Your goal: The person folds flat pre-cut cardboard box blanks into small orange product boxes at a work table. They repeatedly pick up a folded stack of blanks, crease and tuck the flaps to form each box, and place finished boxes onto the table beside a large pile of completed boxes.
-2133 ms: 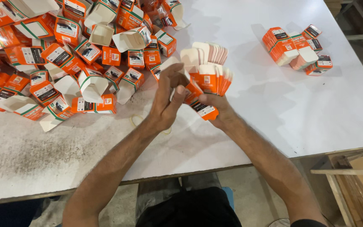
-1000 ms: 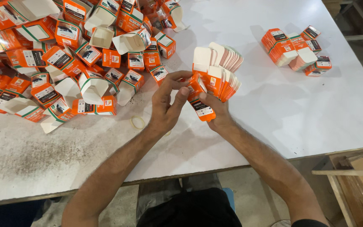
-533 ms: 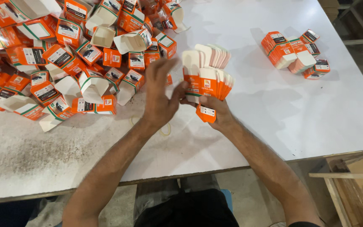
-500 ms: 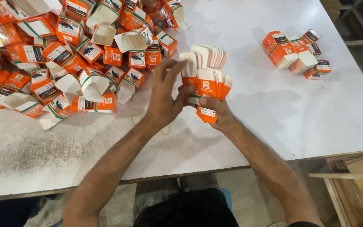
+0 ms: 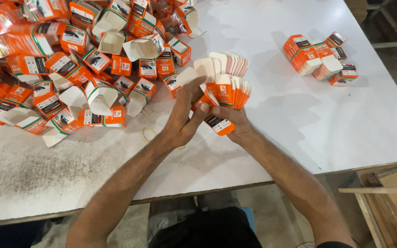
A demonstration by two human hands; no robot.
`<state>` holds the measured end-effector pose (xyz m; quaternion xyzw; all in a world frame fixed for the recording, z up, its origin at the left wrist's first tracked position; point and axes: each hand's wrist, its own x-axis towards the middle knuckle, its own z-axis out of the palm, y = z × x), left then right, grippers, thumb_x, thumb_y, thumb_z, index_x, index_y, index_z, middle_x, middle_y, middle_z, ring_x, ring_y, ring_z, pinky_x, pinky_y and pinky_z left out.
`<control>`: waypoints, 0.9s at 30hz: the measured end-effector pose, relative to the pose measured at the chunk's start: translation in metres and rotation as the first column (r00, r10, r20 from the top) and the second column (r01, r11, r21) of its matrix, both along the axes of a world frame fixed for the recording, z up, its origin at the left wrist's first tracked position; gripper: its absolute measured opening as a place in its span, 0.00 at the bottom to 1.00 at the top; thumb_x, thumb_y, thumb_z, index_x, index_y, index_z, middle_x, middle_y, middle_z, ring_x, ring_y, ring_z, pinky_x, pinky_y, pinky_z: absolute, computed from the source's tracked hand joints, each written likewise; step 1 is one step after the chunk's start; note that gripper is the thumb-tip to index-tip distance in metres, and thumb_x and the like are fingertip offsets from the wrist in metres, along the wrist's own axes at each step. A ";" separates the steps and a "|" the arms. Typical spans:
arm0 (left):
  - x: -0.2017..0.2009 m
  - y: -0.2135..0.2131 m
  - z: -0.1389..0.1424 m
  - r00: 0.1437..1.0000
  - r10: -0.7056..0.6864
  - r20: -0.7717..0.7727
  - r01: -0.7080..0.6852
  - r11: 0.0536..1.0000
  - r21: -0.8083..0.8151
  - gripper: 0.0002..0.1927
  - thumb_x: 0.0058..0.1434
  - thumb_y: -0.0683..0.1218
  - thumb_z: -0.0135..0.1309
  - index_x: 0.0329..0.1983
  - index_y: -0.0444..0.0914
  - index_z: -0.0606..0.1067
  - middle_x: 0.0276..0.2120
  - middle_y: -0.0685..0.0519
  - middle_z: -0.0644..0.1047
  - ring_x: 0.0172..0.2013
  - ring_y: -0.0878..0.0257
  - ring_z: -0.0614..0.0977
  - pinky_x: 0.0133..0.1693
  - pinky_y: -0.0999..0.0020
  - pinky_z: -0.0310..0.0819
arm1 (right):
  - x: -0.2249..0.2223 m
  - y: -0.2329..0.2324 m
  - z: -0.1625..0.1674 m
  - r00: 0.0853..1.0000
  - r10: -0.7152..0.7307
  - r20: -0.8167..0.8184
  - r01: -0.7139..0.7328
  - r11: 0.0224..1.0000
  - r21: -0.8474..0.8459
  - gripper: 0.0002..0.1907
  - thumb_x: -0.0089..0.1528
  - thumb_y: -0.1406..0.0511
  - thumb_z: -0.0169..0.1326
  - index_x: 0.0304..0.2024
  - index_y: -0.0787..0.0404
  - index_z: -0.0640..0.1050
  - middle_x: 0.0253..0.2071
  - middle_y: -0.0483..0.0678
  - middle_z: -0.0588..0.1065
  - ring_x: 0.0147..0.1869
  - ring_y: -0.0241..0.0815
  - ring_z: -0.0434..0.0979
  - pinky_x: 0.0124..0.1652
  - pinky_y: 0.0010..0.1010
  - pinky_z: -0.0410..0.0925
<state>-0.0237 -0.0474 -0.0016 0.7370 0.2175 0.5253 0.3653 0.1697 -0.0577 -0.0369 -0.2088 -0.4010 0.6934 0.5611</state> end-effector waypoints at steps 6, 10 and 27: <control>-0.006 0.013 -0.037 0.981 0.179 -0.081 -0.181 0.983 -0.019 0.17 0.82 0.51 0.49 0.43 0.33 0.72 0.39 0.50 0.71 0.41 0.60 0.68 0.48 0.68 0.67 | -0.006 -0.005 0.008 0.963 -0.214 0.161 0.170 0.953 0.251 0.31 0.60 0.70 0.64 0.64 0.67 0.69 0.57 0.52 0.75 0.60 0.42 0.77 0.58 0.37 0.73; 0.005 0.021 -0.043 0.943 0.143 0.302 0.019 0.881 -0.474 0.14 0.77 0.44 0.52 0.38 0.28 0.70 0.35 0.46 0.68 0.38 0.59 0.66 0.43 0.65 0.63 | -0.014 -0.015 0.011 0.613 -0.696 0.375 0.231 0.611 0.757 0.35 0.57 0.69 0.69 0.65 0.67 0.70 0.61 0.53 0.74 0.65 0.44 0.75 0.65 0.39 0.69; 0.005 0.006 -0.006 0.943 0.020 0.332 0.081 0.954 -0.288 0.07 0.72 0.42 0.55 0.47 0.33 0.74 0.52 0.44 0.80 0.47 0.64 0.80 0.45 0.66 0.78 | -0.008 -0.005 -0.010 0.997 -0.075 -0.032 0.076 0.997 0.018 0.30 0.61 0.64 0.61 0.64 0.65 0.69 0.57 0.51 0.75 0.61 0.45 0.77 0.60 0.40 0.73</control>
